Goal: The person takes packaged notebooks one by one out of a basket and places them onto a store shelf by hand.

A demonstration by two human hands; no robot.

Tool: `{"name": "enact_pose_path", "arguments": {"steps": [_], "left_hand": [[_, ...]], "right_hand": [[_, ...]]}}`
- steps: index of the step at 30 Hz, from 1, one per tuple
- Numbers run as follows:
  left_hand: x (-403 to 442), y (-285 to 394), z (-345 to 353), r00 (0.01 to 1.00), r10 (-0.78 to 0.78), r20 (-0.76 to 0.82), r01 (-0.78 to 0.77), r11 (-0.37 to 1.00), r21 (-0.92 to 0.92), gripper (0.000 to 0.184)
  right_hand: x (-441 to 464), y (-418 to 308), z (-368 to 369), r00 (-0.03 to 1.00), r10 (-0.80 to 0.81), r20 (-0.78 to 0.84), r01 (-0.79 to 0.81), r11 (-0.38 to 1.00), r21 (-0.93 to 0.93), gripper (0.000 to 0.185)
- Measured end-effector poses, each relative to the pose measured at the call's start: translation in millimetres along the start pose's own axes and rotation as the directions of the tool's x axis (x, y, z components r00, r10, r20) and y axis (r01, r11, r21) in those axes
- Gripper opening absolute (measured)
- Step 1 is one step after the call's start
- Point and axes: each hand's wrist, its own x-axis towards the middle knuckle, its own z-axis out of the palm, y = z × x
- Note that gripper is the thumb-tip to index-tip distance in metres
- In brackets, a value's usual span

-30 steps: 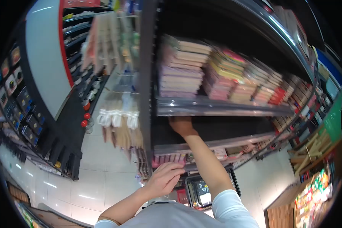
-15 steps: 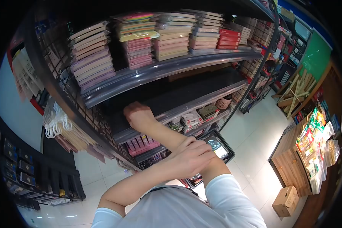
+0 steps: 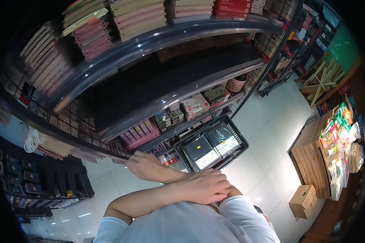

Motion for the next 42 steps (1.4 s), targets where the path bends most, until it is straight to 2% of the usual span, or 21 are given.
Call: {"name": "enact_pose_path", "arguments": {"steps": [2, 3, 5, 8, 9, 12, 17, 18, 19, 21, 22, 23, 24, 26, 27, 28, 30, 33, 36, 37, 42], "left_hand": [[-2, -9, 18, 0.998, -0.035, 0.059, 0.040, 0.996, -0.075, 0.026], [-4, -12, 24, 0.993, -0.058, 0.100, 0.067, 0.994, -0.087, 0.027], [-7, -20, 36, 0.985, -0.074, 0.158, 0.090, 0.991, -0.101, 0.027], [12, -24, 53, 0.982, 0.077, -0.173, -0.110, 0.976, -0.191, 0.022], [15, -25, 63, 0.984, 0.037, -0.175, -0.087, 0.953, -0.289, 0.019], [16, -38, 71, 0.995, -0.041, 0.086, 0.078, 0.869, -0.489, 0.018], [12, -47, 90, 0.999, -0.025, 0.048, 0.043, 0.903, -0.427, 0.022], [10, -50, 88, 0.999, -0.032, 0.043, 0.047, 0.913, -0.405, 0.023], [8, -54, 84, 0.992, -0.053, 0.113, 0.091, 0.927, -0.364, 0.020], [-3, -65, 91, 0.993, -0.112, 0.021, 0.113, 0.930, -0.349, 0.019], [-9, -71, 94, 0.990, -0.137, -0.028, 0.119, 0.932, -0.342, 0.019], [-19, -75, 91, 0.964, -0.266, 0.009, 0.251, 0.896, -0.366, 0.019], [-30, -86, 98, 0.937, -0.349, 0.029, 0.337, 0.877, -0.343, 0.020], [-55, -117, 118, 0.856, -0.513, 0.063, 0.506, 0.808, -0.303, 0.021], [-65, -125, 122, 0.841, -0.541, 0.032, 0.523, 0.795, -0.307, 0.023], [-77, -137, 131, 0.805, -0.588, 0.072, 0.578, 0.753, -0.314, 0.023], [-102, -159, 154, 0.726, -0.671, 0.151, 0.678, 0.663, -0.316, 0.024], [-119, -159, 163, 0.719, -0.680, 0.142, 0.678, 0.643, -0.357, 0.025], [-131, -159, 170, 0.693, -0.704, 0.155, 0.701, 0.607, -0.375, 0.024], [-137, -164, 177, 0.694, -0.703, 0.159, 0.700, 0.605, -0.379, 0.024], [-149, -167, 181, 0.677, -0.725, 0.128, 0.704, 0.588, -0.399, 0.026]], "right_hand": [[-30, 3, 20, 0.996, 0.047, 0.070, -0.051, 0.997, 0.049, 0.009], [-43, 1, 22, 0.982, 0.169, 0.084, -0.179, 0.976, 0.122, 0.011], [-65, 10, 27, 0.965, 0.197, 0.173, -0.215, 0.972, 0.095, 0.013], [-82, 23, 26, 0.910, 0.267, 0.317, -0.300, 0.952, 0.059, 0.017], [-86, 28, 25, 0.884, 0.287, 0.369, -0.324, 0.945, 0.043, 0.018], [-100, 36, 26, 0.875, 0.344, 0.340, -0.397, 0.913, 0.098, 0.018], [-135, 60, 21, 0.749, 0.540, 0.384, -0.607, 0.792, 0.071, 0.020], [-146, 72, 18, 0.718, 0.588, 0.372, -0.649, 0.759, 0.054, 0.021], [-160, 86, 14, 0.683, 0.636, 0.360, -0.691, 0.722, 0.034, 0.022], [-196, 120, 1, 0.717, 0.678, 0.159, -0.695, 0.714, 0.090, 0.024], [-220, 145, -1, 0.722, 0.692, 0.026, -0.692, 0.721, 0.029, 0.028], [-237, 156, -13, 0.677, 0.727, -0.112, -0.735, 0.675, -0.061, 0.034], [-263, 178, -23, 0.651, 0.743, -0.158, -0.759, 0.641, -0.114, 0.042], [-300, 199, -43, 0.521, 0.839, -0.160, -0.838, 0.467, -0.281, 0.059], [-311, 205, -51, 0.474, 0.867, -0.153, -0.839, 0.392, -0.376, 0.066], [-318, 211, -55, 0.387, 0.917, -0.100, -0.863, 0.322, -0.390, 0.074], [-315, 207, -60, 0.303, 0.952, -0.053, -0.862, 0.249, -0.441, 0.077], [-298, 207, -64, 0.136, 0.991, 0.000, -0.879, 0.121, -0.461, 0.083], [-294, 214, -67, 0.044, 0.998, 0.053, -0.868, 0.065, -0.493, 0.087], [-298, 213, -65, 0.097, 0.995, 0.022, -0.865, 0.095, -0.492, 0.087], [-324, 215, -58, 0.149, 0.989, -0.009, -0.942, 0.139, -0.305, 0.079]]}}
